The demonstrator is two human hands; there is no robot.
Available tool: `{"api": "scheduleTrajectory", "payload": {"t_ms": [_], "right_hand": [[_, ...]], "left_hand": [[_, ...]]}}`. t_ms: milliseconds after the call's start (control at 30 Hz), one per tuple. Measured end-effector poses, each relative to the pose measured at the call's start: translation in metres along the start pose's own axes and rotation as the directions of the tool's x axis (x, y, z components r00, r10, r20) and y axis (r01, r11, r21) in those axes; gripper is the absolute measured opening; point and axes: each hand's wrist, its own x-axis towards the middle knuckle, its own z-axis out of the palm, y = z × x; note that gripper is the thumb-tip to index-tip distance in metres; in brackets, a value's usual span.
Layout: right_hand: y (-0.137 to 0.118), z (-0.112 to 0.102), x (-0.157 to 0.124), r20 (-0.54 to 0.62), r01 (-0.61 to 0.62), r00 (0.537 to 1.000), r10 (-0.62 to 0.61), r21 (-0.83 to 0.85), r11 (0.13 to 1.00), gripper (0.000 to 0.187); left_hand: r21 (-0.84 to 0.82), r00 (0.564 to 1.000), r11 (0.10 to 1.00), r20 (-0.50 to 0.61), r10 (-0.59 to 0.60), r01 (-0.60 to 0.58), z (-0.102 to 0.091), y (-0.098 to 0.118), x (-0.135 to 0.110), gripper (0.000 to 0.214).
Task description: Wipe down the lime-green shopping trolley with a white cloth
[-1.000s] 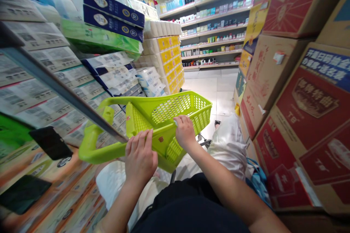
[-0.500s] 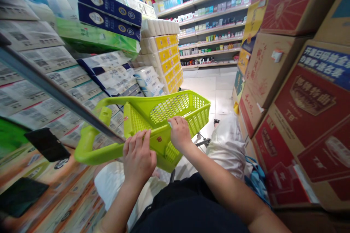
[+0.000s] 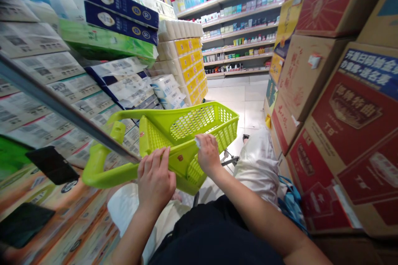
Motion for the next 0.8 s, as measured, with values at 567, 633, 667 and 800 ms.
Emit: {"api": "scheduleTrajectory", "payload": {"t_ms": [567,633,667,800], "right_hand": [[-0.031,0.014,-0.009,-0.006,0.182,0.983,-0.184,0.186,0.966,0.034],[-0.044,0.018,-0.008,0.003,0.249,0.966,-0.258,0.25,0.936,0.03],[-0.047,0.019,-0.007,0.01,0.269,0.959,-0.282,0.266,0.925,0.028],[-0.025,0.013,-0.007,0.007,0.235,0.97,-0.243,0.228,0.945,0.025]], "left_hand": [[-0.01,1.0,1.0,-0.008,0.003,-0.003,0.003,-0.001,0.0,0.063],[-0.014,1.0,1.0,-0.011,0.009,-0.009,0.004,-0.003,0.0,0.06],[-0.017,1.0,1.0,-0.007,0.012,-0.013,0.004,-0.003,0.0,0.059],[-0.006,1.0,1.0,0.012,0.015,-0.015,0.0,-0.003,0.0,0.059]]}}
